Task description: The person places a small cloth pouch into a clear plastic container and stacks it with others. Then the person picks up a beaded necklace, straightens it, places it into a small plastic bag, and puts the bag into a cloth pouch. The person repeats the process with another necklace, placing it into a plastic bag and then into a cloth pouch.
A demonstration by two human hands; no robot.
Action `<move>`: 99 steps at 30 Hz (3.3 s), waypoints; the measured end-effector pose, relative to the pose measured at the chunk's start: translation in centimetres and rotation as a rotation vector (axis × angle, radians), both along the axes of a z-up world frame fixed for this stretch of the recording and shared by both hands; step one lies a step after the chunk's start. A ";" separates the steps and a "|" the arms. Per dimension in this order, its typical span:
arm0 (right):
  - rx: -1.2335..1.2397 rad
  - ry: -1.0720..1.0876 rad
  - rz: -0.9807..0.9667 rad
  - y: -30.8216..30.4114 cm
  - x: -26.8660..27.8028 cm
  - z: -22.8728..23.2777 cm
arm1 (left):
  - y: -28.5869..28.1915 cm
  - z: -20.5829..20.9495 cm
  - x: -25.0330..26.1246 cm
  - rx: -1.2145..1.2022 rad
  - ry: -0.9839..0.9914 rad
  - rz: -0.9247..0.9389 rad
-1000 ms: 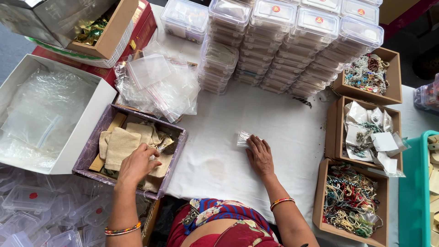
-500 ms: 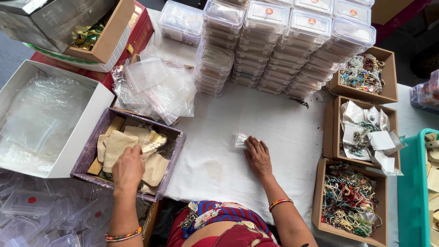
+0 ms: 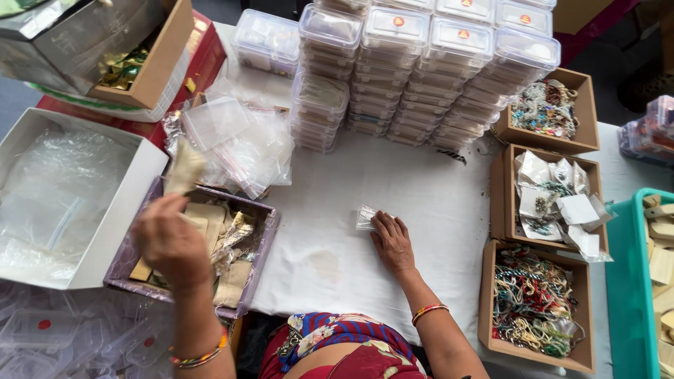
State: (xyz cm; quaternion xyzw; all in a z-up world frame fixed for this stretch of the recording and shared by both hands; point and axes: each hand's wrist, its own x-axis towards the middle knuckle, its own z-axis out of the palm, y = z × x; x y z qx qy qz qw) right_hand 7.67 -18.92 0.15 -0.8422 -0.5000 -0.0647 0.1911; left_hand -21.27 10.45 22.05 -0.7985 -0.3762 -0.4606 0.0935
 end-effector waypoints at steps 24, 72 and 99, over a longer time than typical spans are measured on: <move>0.524 1.614 -0.491 1.0 2.1 4.8 | -10.7 -21.8 19.0 -0.546 0.264 -0.617; 0.214 0.701 -0.308 7.5 0.2 -0.2 | -10.4 -22.9 18.0 -0.847 0.242 -0.830; 0.623 1.282 -0.506 7.3 -1.0 -0.5 | -11.2 -22.1 17.4 -0.487 0.264 -0.960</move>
